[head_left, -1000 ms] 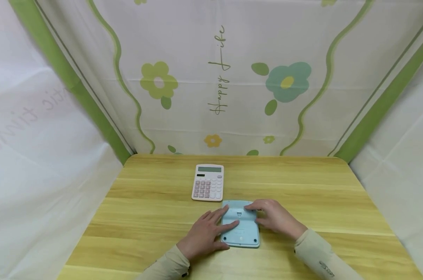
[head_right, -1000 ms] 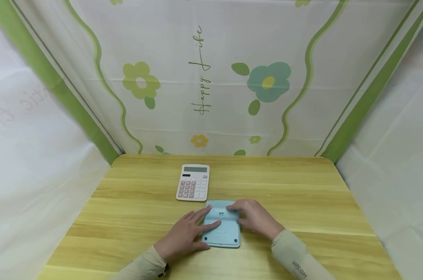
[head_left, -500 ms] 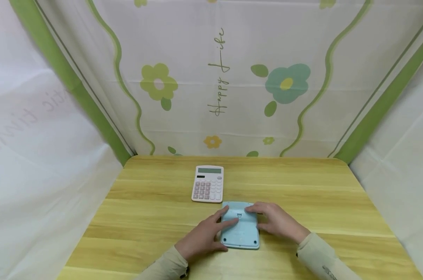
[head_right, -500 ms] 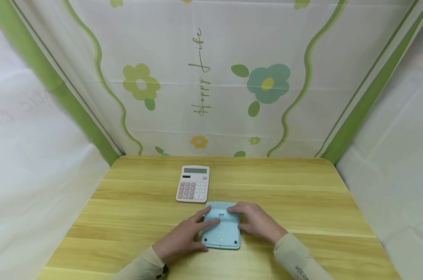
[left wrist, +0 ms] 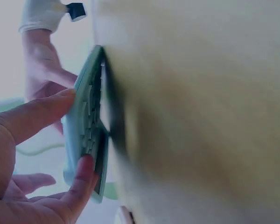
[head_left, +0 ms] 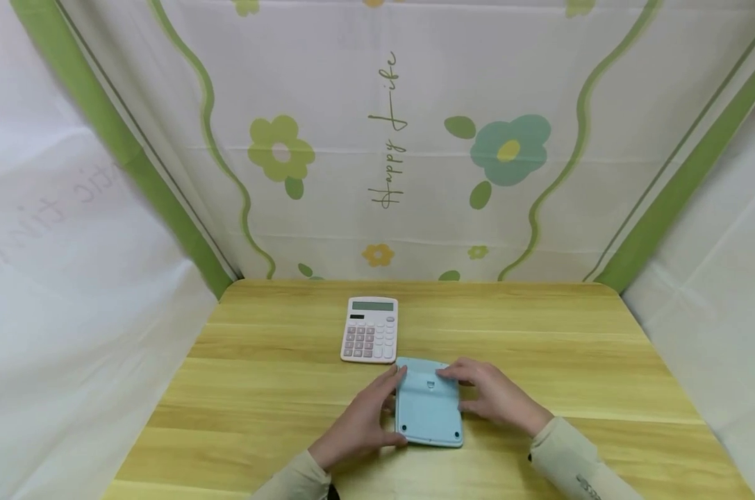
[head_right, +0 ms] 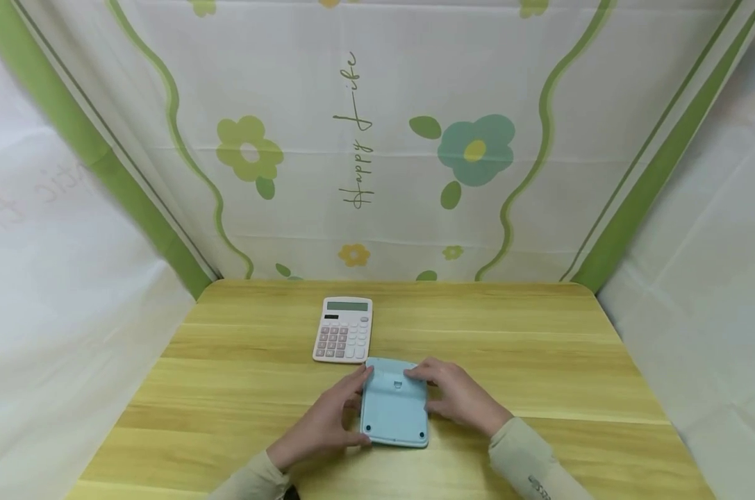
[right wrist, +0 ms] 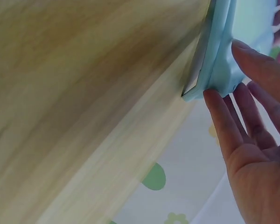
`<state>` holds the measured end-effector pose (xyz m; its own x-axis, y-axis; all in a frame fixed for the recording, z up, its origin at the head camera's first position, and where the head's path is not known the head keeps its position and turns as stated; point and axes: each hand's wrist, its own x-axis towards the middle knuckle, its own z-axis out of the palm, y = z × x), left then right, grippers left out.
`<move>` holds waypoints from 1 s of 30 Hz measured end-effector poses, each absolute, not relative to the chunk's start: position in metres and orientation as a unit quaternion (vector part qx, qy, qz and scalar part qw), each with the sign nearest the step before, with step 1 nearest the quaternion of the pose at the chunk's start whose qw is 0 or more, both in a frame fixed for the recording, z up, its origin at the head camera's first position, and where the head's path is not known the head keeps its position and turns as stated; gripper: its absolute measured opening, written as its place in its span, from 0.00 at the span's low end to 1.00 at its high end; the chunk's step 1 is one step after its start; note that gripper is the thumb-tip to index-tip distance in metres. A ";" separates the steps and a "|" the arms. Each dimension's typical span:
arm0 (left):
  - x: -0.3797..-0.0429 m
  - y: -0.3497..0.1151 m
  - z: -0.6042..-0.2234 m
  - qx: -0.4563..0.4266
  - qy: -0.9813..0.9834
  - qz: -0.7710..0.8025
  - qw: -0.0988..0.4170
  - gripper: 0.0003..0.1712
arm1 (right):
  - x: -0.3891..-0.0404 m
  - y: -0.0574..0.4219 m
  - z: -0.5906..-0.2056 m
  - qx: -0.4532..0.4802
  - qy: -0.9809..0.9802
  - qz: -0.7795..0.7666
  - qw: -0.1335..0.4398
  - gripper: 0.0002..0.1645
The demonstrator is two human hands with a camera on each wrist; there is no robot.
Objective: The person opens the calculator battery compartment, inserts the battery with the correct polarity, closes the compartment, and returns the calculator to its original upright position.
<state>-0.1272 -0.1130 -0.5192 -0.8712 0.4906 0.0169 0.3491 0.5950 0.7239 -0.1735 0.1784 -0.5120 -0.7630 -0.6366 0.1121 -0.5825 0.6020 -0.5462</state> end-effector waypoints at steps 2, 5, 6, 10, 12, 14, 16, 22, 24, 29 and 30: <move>-0.127 -0.113 -0.515 0.237 0.871 0.420 0.093 0.67 | -0.174 0.178 -0.512 -0.341 0.893 -0.292 0.044 0.37; -0.128 -0.113 -0.509 0.224 0.843 0.476 0.109 0.70 | -0.174 0.178 -0.513 -0.339 0.890 -0.301 0.042 0.40; -0.128 -0.113 -0.508 0.220 0.834 0.493 0.116 0.70 | -0.174 0.178 -0.514 -0.338 0.890 -0.304 0.042 0.40; -0.130 -0.113 -0.507 0.221 0.814 0.521 0.128 0.71 | -0.174 0.177 -0.515 -0.332 0.887 -0.317 0.046 0.42; -0.131 -0.113 -0.506 0.237 0.807 0.528 0.121 0.71 | -0.174 0.177 -0.515 -0.330 0.884 -0.326 0.049 0.43; -0.131 -0.113 -0.505 0.251 0.803 0.529 0.112 0.71 | -0.174 0.176 -0.517 -0.329 0.880 -0.339 0.054 0.44; -0.131 -0.111 -0.504 0.265 0.800 0.528 0.101 0.69 | -0.175 0.175 -0.518 -0.329 0.875 -0.351 0.056 0.45; -0.133 -0.103 -0.503 0.291 0.801 0.514 0.093 0.67 | -0.175 0.171 -0.522 -0.330 0.868 -0.368 0.050 0.46; -0.133 -0.099 -0.504 0.291 0.795 0.522 0.105 0.67 | -0.174 0.169 -0.523 -0.334 0.867 -0.366 0.044 0.45; -0.135 -0.088 -0.508 0.289 0.791 0.522 0.135 0.71 | -0.172 0.167 -0.523 -0.341 0.849 -0.397 0.066 0.42; -0.135 -0.086 -0.509 0.288 0.797 0.512 0.138 0.72 | -0.172 0.167 -0.522 -0.339 0.843 -0.410 0.076 0.42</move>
